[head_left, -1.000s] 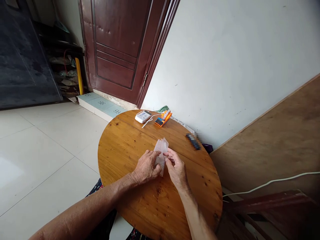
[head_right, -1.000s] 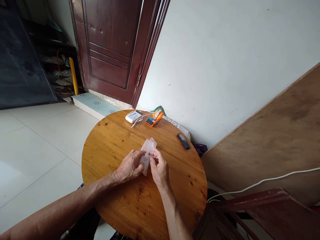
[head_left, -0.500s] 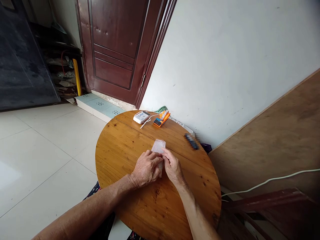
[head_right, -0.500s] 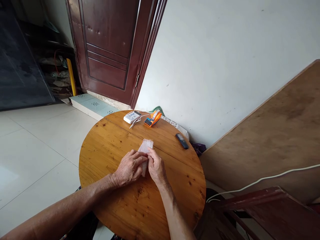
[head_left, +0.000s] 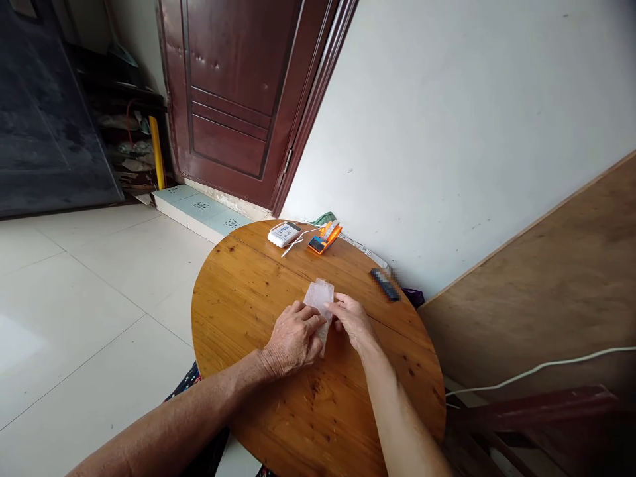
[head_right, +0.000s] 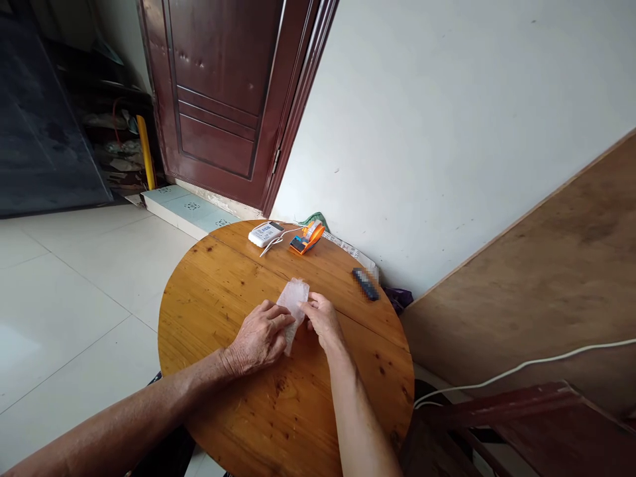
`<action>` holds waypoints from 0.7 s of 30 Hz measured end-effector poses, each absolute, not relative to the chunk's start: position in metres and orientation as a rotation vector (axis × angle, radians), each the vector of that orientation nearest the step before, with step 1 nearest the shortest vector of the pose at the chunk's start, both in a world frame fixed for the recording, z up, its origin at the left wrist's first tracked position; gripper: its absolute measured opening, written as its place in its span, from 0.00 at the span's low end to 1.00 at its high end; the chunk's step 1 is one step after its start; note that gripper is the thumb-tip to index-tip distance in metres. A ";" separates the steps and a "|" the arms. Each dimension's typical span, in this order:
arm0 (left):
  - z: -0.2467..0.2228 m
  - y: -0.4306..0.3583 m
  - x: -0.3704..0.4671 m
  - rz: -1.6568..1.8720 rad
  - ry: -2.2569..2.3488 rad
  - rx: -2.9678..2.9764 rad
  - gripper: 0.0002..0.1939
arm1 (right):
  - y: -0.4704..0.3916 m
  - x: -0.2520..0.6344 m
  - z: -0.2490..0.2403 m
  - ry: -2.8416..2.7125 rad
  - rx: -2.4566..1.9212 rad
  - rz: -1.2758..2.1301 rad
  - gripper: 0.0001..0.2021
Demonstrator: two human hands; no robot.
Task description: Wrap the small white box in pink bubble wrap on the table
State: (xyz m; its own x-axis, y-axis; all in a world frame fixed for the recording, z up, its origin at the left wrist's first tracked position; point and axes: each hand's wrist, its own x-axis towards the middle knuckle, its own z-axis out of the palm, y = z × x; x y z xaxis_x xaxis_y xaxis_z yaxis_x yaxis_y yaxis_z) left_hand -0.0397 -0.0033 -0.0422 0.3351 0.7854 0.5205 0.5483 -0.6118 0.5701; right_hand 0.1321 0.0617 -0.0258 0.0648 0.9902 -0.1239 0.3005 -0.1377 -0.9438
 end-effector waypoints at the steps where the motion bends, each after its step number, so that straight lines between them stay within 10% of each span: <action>1: -0.042 -0.003 -0.040 1.143 1.185 2.314 0.18 | 0.063 0.129 -0.026 -1.342 -1.548 1.117 0.23; 21: -0.037 -0.005 -0.041 0.966 1.253 2.335 0.20 | 0.056 0.111 -0.032 -1.286 -1.367 1.054 0.12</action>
